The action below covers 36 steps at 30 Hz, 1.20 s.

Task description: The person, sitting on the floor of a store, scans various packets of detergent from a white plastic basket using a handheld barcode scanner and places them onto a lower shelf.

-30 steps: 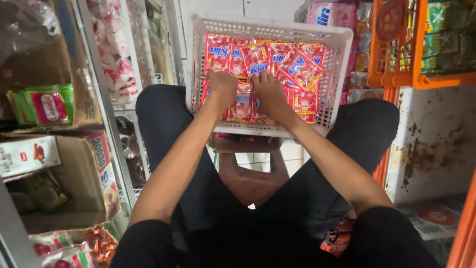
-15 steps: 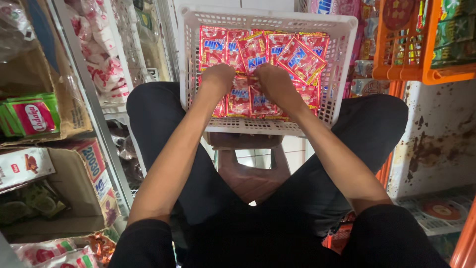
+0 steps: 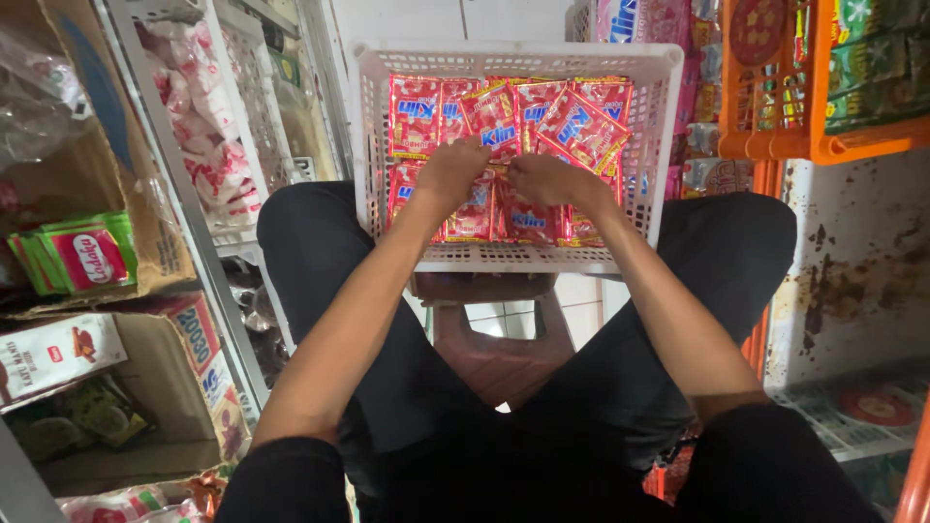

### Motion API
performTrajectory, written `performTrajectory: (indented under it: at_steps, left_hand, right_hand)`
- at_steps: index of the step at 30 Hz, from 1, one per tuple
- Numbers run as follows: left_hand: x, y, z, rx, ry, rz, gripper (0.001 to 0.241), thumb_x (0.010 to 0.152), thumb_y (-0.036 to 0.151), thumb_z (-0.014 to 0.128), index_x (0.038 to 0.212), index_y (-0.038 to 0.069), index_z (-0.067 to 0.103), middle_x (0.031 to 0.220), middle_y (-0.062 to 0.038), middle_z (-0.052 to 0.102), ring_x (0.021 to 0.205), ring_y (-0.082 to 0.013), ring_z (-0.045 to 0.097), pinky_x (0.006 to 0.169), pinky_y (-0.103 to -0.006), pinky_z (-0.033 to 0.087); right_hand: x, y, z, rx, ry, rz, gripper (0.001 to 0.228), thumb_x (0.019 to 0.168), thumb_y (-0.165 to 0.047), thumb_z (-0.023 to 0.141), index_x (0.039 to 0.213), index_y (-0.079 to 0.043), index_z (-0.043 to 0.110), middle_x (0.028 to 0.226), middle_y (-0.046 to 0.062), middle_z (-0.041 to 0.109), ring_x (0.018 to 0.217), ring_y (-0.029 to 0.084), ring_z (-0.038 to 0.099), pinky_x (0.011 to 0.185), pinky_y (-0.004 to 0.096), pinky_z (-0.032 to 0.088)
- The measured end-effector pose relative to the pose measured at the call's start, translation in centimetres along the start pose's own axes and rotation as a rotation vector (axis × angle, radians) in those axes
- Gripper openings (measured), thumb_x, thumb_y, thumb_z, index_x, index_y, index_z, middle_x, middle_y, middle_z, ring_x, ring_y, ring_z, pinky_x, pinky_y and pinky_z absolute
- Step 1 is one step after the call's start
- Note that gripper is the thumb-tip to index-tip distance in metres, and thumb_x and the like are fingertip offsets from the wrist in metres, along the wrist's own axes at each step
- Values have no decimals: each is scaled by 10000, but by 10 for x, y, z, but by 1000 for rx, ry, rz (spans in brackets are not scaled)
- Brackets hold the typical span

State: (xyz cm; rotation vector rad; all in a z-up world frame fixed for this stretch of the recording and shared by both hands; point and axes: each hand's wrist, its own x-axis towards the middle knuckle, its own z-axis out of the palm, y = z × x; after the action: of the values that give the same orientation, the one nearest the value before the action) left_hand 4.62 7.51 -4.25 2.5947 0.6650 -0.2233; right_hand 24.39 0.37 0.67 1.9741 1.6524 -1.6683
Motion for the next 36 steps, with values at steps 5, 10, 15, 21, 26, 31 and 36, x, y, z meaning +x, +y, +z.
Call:
performTrajectory:
  at_steps: [5,10,15,21,26,31,36]
  left_hand:
    - [3,9,-5,174,-22,19,630,650,258,880,1212,109,637,1136,-87,657,1126,-274,603,944,-461,465]
    - [4,2,4,255,-75,-4,500,709,321,860,1140,155,670,1096,-56,689,1190,-264,588,1075,-518,362]
    - [8,-23,-8,-42,61,0,343,840,161,784,1164,140,672,1138,-100,689,1153,-303,636,1010,-498,453]
    - [10,-10,-69,-241,84,-167,413,843,108,753,1241,77,649,1185,-157,671,1113,-370,644,931,-505,495]
    - [8,-9,-54,-173,-95,-153,443,834,278,797,1184,61,632,1242,-196,632,1144,-419,602,860,-565,457]
    - [9,-5,-19,4,-285,-121,266,932,301,721,1105,101,693,1117,-131,705,1108,-330,668,939,-531,503]
    - [9,-1,-7,-170,-210,-141,342,818,150,724,1159,146,700,1117,-153,704,1063,-351,678,889,-480,541]
  right_hand:
    - [-22,-35,-7,50,-227,92,475,1018,-493,474,1212,-86,624,926,154,711,863,312,721,786,466,554]
    - [-25,-32,-6,-94,-282,-254,503,921,-452,627,1254,-74,624,956,134,725,896,275,706,813,461,525]
    - [-15,-28,4,304,-45,-878,604,1041,-370,635,1424,70,477,1330,265,535,1155,333,560,929,506,481]
    - [7,-7,42,15,330,-379,511,924,-240,681,1355,3,553,1195,226,613,1089,380,616,906,488,499]
    - [17,11,30,32,379,-330,369,883,-172,705,1183,11,590,1102,234,658,1042,390,650,878,495,521]
    - [-9,4,-7,3,-24,70,260,988,-201,623,1164,-10,622,1029,217,719,980,333,729,862,477,560]
    - [-12,16,18,-64,304,-164,533,781,46,646,1309,-17,608,1056,258,678,983,372,679,875,482,532]
